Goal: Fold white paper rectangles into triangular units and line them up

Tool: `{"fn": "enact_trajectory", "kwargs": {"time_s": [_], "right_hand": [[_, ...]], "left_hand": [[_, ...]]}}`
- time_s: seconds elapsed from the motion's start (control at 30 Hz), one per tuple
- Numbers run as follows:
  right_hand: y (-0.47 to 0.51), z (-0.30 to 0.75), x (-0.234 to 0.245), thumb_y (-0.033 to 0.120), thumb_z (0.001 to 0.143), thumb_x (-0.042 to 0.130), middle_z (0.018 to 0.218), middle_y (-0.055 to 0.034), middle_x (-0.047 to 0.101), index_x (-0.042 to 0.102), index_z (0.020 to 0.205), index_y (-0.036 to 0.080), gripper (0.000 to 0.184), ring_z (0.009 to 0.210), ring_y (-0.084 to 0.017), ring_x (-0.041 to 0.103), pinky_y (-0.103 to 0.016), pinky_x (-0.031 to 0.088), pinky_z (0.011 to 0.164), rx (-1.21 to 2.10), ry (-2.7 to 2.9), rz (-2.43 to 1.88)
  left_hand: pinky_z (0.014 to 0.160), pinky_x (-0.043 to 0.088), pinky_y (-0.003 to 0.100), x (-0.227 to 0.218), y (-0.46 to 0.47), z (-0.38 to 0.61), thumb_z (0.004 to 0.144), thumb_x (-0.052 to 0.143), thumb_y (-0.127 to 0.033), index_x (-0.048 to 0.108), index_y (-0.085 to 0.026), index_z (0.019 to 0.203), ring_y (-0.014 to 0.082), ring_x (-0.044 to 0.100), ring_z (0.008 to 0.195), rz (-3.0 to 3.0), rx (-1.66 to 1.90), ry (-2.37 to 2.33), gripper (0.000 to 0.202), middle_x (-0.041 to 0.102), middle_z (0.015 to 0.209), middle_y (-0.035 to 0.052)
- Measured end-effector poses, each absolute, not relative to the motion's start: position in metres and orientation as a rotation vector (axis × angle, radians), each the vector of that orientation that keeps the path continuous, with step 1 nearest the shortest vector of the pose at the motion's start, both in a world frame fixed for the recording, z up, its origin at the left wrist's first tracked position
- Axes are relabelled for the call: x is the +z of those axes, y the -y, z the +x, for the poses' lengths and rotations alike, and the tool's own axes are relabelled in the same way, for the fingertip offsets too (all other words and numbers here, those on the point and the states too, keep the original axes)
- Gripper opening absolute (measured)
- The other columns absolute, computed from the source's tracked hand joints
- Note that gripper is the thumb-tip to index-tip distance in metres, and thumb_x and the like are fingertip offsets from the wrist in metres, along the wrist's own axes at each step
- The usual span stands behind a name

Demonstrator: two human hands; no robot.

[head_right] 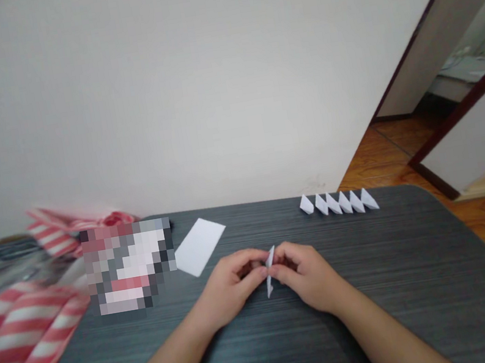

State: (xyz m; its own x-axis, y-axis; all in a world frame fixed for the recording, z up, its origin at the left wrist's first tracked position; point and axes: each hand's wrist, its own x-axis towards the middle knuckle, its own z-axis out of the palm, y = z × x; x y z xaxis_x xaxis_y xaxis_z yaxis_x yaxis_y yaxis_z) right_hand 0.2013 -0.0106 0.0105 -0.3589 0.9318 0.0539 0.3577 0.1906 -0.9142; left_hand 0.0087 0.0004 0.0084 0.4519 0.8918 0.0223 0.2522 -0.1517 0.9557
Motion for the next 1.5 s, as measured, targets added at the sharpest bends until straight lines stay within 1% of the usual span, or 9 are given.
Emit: {"fn": "enact_trajectory", "kwargs": {"time_s": [0.3, 0.5, 0.6, 0.77, 0.87, 0.97, 1.1, 1.27, 1.5], "right_hand": [[0.0093, 0.2018, 0.0082, 0.017, 0.086, 0.061, 0.069, 0.0020, 0.061, 0.060, 0.079, 0.018, 0.008, 0.065, -0.013, 0.055, -0.023, 0.042, 0.063, 1.103, 1.877, -1.219], [0.0103, 0.1995, 0.0098, 0.021, 0.087, 0.064, 0.067, 0.0025, 0.060, 0.059, 0.077, 0.018, 0.011, 0.063, -0.012, 0.053, -0.022, 0.040, 0.061, 1.041, 1.921, -1.216], [0.0103, 0.1994, 0.0104, 0.021, 0.088, 0.063, 0.066, 0.0027, 0.061, 0.059, 0.076, 0.018, 0.012, 0.061, -0.012, 0.054, -0.022, 0.040, 0.061, 1.025, 1.937, -1.211], [0.0094, 0.2003, 0.0095, 0.016, 0.086, 0.062, 0.070, 0.0013, 0.064, 0.061, 0.078, 0.019, 0.008, 0.064, -0.013, 0.057, -0.022, 0.041, 0.062, 1.007, 1.958, -1.207], [0.0098, 0.2009, 0.0082, 0.019, 0.086, 0.062, 0.070, 0.0010, 0.064, 0.060, 0.079, 0.019, 0.007, 0.063, -0.013, 0.056, -0.022, 0.042, 0.061, 1.023, 1.942, -1.208], [0.0108, 0.2018, 0.0068, 0.023, 0.087, 0.062, 0.069, 0.0011, 0.062, 0.059, 0.082, 0.019, 0.007, 0.061, -0.013, 0.055, -0.023, 0.042, 0.059, 1.039, 1.913, -1.214], [0.0113, 0.2034, 0.0046, 0.022, 0.091, 0.056, 0.072, 0.0000, 0.063, 0.059, 0.091, 0.019, 0.005, 0.063, -0.014, 0.058, -0.023, 0.044, 0.059, 0.989, 1.877, -1.238], [0.0115, 0.2048, 0.0034, 0.022, 0.094, 0.051, 0.073, 0.0002, 0.064, 0.061, 0.104, 0.020, 0.014, 0.062, -0.014, 0.059, -0.024, 0.044, 0.060, 0.935, 1.953, -1.238], [0.0105, 0.2038, 0.0104, 0.018, 0.093, 0.051, 0.069, 0.0006, 0.065, 0.066, 0.104, 0.020, 0.019, 0.062, -0.014, 0.061, -0.024, 0.044, 0.062, 0.847, 1.985, -1.220]], "left_hand": [[0.067, 0.047, 0.025, 0.0099, -0.0005, 0.0088, 0.087, 0.059, -0.027, 0.071, -0.015, 0.104, 0.0165, 0.061, 0.074, 1.588, 0.755, -0.984, 0.024, 0.071, 0.087, 0.0053], [0.071, 0.047, 0.026, 0.0117, -0.0003, 0.0100, 0.084, 0.062, -0.024, 0.070, -0.014, 0.100, 0.0166, 0.061, 0.078, 1.615, 0.774, -0.967, 0.020, 0.069, 0.089, 0.0051], [0.070, 0.047, 0.025, 0.0122, 0.0001, 0.0103, 0.084, 0.061, -0.023, 0.070, -0.015, 0.099, 0.0164, 0.061, 0.078, 1.639, 0.774, -0.973, 0.019, 0.068, 0.089, 0.0050], [0.069, 0.048, 0.026, 0.0129, 0.0002, 0.0095, 0.088, 0.057, -0.027, 0.071, -0.015, 0.098, 0.0168, 0.061, 0.077, 1.687, 0.779, -1.001, 0.021, 0.070, 0.086, 0.0049], [0.071, 0.049, 0.026, 0.0126, 0.0002, 0.0087, 0.089, 0.057, -0.029, 0.072, -0.016, 0.098, 0.0176, 0.063, 0.078, 1.680, 0.797, -1.003, 0.022, 0.071, 0.086, 0.0050], [0.073, 0.050, 0.027, 0.0110, 0.0003, 0.0085, 0.088, 0.058, -0.031, 0.072, -0.016, 0.099, 0.0187, 0.064, 0.080, 1.656, 0.821, -1.018, 0.023, 0.073, 0.088, 0.0057], [0.075, 0.052, 0.027, 0.0081, 0.0000, 0.0092, 0.090, 0.057, -0.030, 0.071, -0.015, 0.104, 0.0187, 0.066, 0.082, 1.552, 0.852, -0.981, 0.025, 0.073, 0.093, 0.0064], [0.075, 0.053, 0.026, 0.0062, -0.0006, 0.0100, 0.090, 0.056, -0.027, 0.073, -0.017, 0.102, 0.0183, 0.067, 0.084, 1.503, 0.874, -0.965, 0.023, 0.074, 0.095, 0.0052], [0.076, 0.052, 0.025, 0.0036, -0.0013, 0.0098, 0.091, 0.055, -0.025, 0.072, -0.018, 0.103, 0.0173, 0.067, 0.084, 1.540, 0.901, -0.976, 0.022, 0.074, 0.095, 0.0035]]}}
